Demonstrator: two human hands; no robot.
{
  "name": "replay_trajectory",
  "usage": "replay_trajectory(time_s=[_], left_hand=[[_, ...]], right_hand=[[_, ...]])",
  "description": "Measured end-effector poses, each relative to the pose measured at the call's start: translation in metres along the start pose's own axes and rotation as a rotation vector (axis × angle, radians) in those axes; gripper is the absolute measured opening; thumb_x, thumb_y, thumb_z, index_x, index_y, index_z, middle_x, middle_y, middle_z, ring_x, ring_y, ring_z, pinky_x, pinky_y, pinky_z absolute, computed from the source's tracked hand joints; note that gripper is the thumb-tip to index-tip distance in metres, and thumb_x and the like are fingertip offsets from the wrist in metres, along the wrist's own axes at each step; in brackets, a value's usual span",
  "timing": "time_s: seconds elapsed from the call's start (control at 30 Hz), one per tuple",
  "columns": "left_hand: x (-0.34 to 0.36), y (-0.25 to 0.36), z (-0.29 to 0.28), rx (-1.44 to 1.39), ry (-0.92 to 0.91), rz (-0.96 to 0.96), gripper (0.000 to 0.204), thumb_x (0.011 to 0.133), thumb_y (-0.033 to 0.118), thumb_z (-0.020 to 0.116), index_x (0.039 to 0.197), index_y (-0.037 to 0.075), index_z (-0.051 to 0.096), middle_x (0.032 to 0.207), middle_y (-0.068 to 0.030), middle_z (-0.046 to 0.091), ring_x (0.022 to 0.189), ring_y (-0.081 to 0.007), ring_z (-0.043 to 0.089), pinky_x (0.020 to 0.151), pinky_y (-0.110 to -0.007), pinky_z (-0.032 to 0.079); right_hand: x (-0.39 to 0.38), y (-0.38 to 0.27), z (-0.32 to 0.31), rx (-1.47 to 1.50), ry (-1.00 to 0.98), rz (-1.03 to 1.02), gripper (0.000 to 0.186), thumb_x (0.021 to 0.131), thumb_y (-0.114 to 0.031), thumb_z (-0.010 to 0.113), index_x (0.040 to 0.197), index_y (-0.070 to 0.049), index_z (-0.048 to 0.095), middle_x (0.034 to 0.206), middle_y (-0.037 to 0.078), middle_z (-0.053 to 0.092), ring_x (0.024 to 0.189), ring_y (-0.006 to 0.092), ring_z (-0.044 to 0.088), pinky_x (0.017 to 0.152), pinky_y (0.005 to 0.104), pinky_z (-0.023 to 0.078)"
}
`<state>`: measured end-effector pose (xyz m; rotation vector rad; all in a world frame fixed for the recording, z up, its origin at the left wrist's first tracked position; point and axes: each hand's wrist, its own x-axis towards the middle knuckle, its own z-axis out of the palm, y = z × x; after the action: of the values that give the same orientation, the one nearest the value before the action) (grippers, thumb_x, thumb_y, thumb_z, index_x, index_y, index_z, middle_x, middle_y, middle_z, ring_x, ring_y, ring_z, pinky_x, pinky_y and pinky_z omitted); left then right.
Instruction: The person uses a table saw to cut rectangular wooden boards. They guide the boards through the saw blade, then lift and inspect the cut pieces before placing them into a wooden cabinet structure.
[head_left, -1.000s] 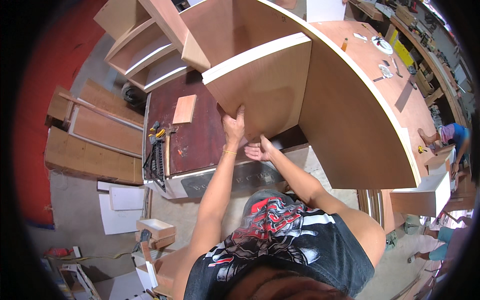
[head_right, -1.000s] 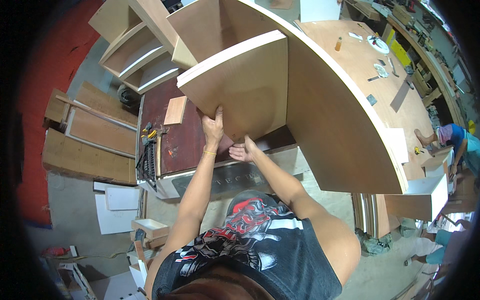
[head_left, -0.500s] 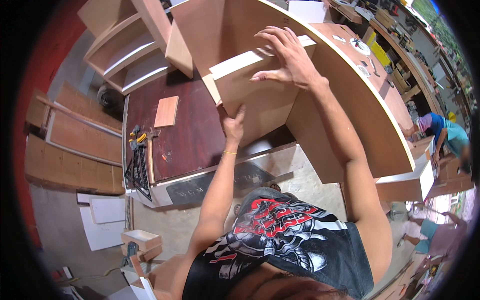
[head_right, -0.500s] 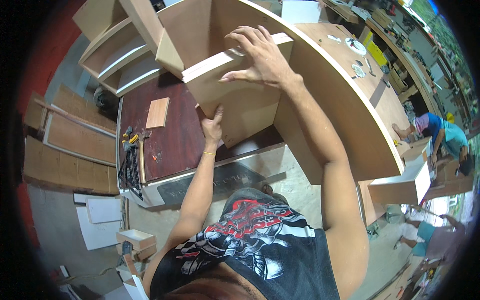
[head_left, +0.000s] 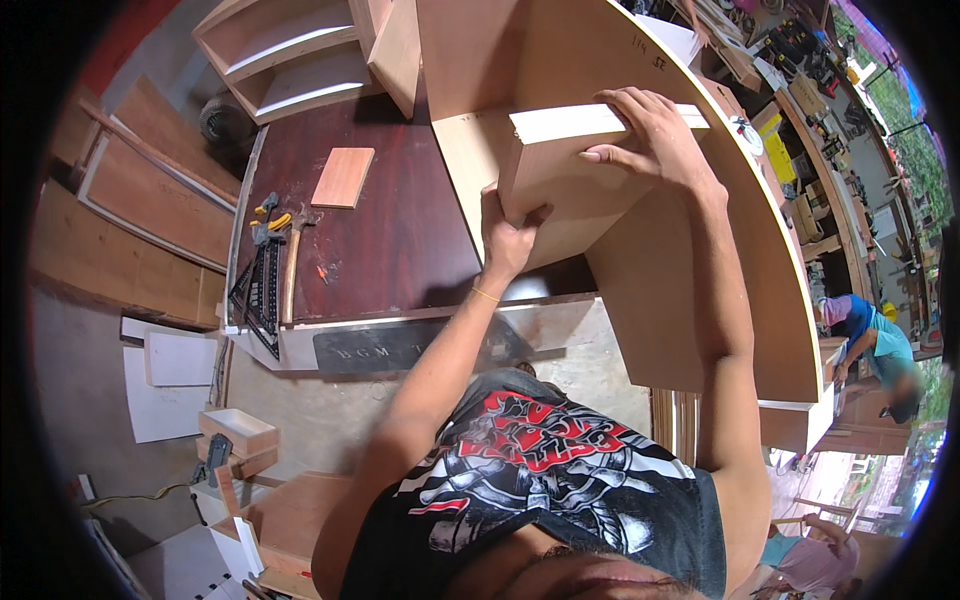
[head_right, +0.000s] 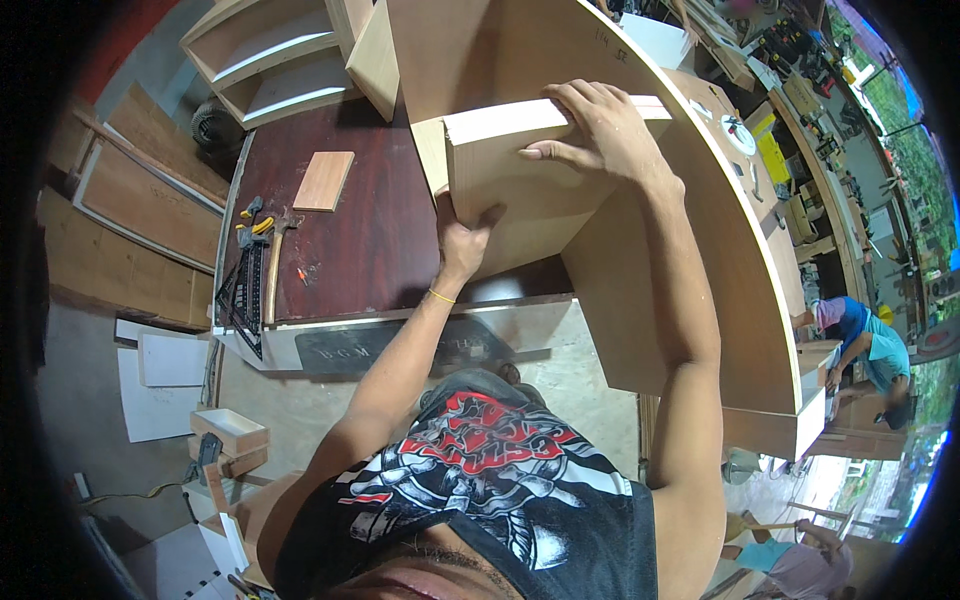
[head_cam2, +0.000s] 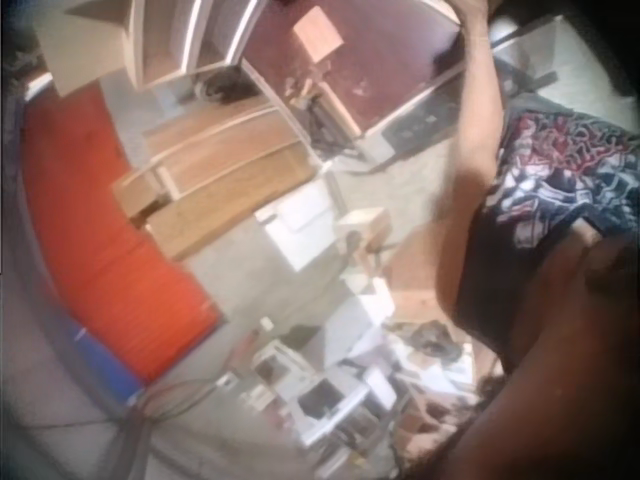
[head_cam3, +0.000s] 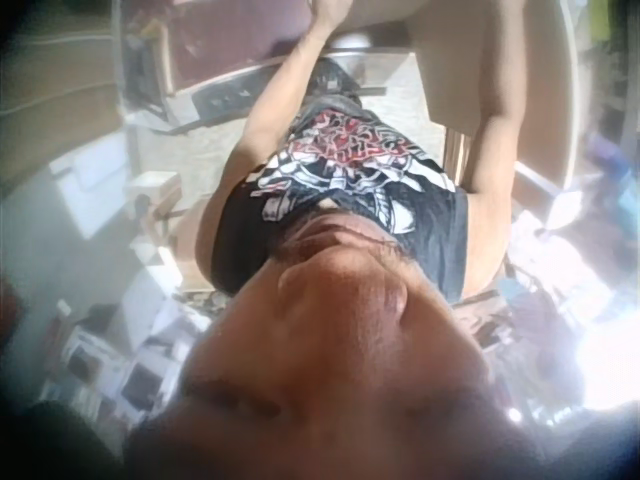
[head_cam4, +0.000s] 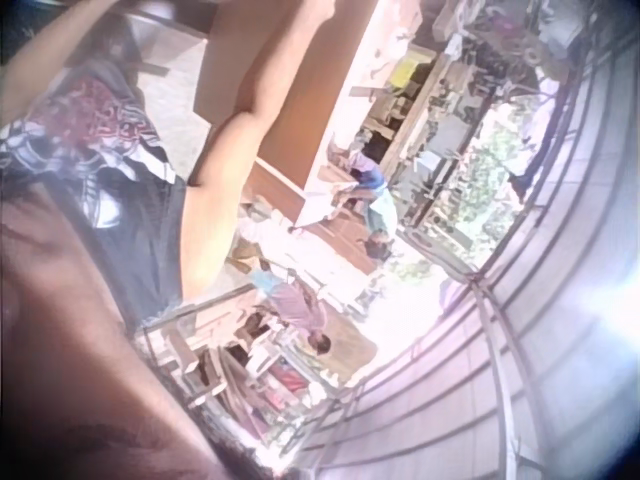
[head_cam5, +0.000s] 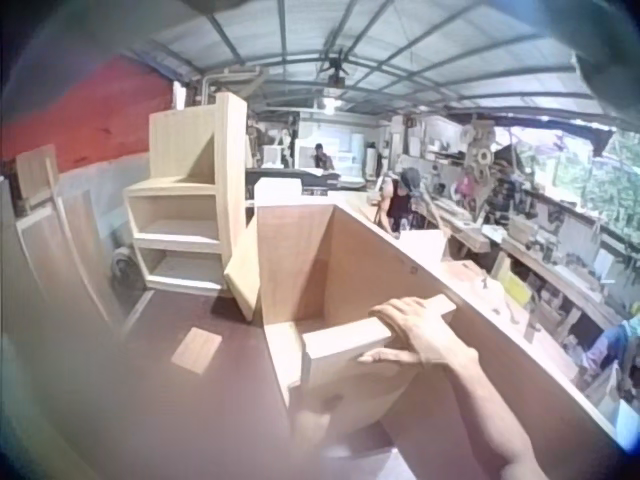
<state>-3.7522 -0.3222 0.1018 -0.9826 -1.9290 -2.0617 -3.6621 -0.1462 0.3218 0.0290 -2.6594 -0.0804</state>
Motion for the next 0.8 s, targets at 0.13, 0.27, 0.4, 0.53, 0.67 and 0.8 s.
replay_trajectory(time_s=[0.13,0.27,0.4,0.53,0.67,0.8], left_hand=[[0.001,0.000,-0.001,-0.009,0.039,0.024,0.059,0.077,0.015,0.086,0.122,-0.003,0.053,0.114,-0.0185,0.055,0.104,-0.0356,0.058,0.089,-0.043,0.048],[0.000,0.004,0.003,-0.038,0.022,-0.017,0.059,0.077,0.016,0.086,0.122,-0.003,0.053,0.114,-0.0185,0.055,0.106,-0.0348,0.057,0.092,-0.042,0.047],[-0.004,-0.016,0.000,-0.098,-0.001,-0.009,0.057,0.079,0.014,0.084,0.123,-0.002,0.051,0.115,-0.0171,0.054,0.108,-0.0317,0.055,0.095,-0.041,0.044],[-0.016,-0.025,-0.002,-0.045,0.001,0.012,0.059,0.082,0.015,0.082,0.127,-0.001,0.047,0.115,-0.0157,0.053,0.108,-0.0293,0.054,0.097,-0.040,0.044],[-0.019,-0.044,0.005,-0.087,0.055,0.001,0.059,0.080,0.018,0.083,0.124,-0.001,0.049,0.114,-0.0160,0.054,0.106,-0.0299,0.056,0.094,-0.040,0.046],[-0.021,-0.047,0.001,-0.075,-0.004,-0.046,0.061,0.078,0.023,0.086,0.121,-0.001,0.050,0.114,-0.0163,0.057,0.106,-0.0300,0.058,0.093,-0.040,0.047]], right_hand=[[0.000,-0.046,0.009,0.062,0.219,-0.013,0.062,0.076,-0.035,0.083,0.130,-0.014,0.062,0.129,0.006,0.064,0.121,0.0260,0.060,0.108,0.0471,0.042],[-0.013,-0.037,0.034,0.086,0.357,0.012,0.058,0.074,-0.030,0.084,0.127,-0.016,0.066,0.131,0.004,0.066,0.126,0.0230,0.059,0.109,0.0473,0.039],[-0.013,-0.036,0.042,0.147,0.428,-0.011,0.054,0.074,-0.030,0.084,0.122,-0.015,0.067,0.130,0.002,0.068,0.125,0.0230,0.061,0.108,0.0453,0.039],[-0.018,-0.033,0.046,0.174,0.440,-0.022,0.051,0.073,-0.029,0.085,0.118,-0.013,0.065,0.129,0.002,0.068,0.125,0.0221,0.061,0.107,0.0439,0.040],[-0.014,-0.035,0.045,0.185,0.464,-0.044,0.051,0.073,-0.028,0.086,0.117,-0.013,0.065,0.129,0.002,0.068,0.124,0.0224,0.061,0.106,0.0440,0.041],[-0.014,-0.029,0.049,0.158,0.484,-0.065,0.049,0.074,-0.027,0.086,0.116,-0.011,0.065,0.128,0.003,0.069,0.125,0.0230,0.061,0.104,0.0420,0.042]])
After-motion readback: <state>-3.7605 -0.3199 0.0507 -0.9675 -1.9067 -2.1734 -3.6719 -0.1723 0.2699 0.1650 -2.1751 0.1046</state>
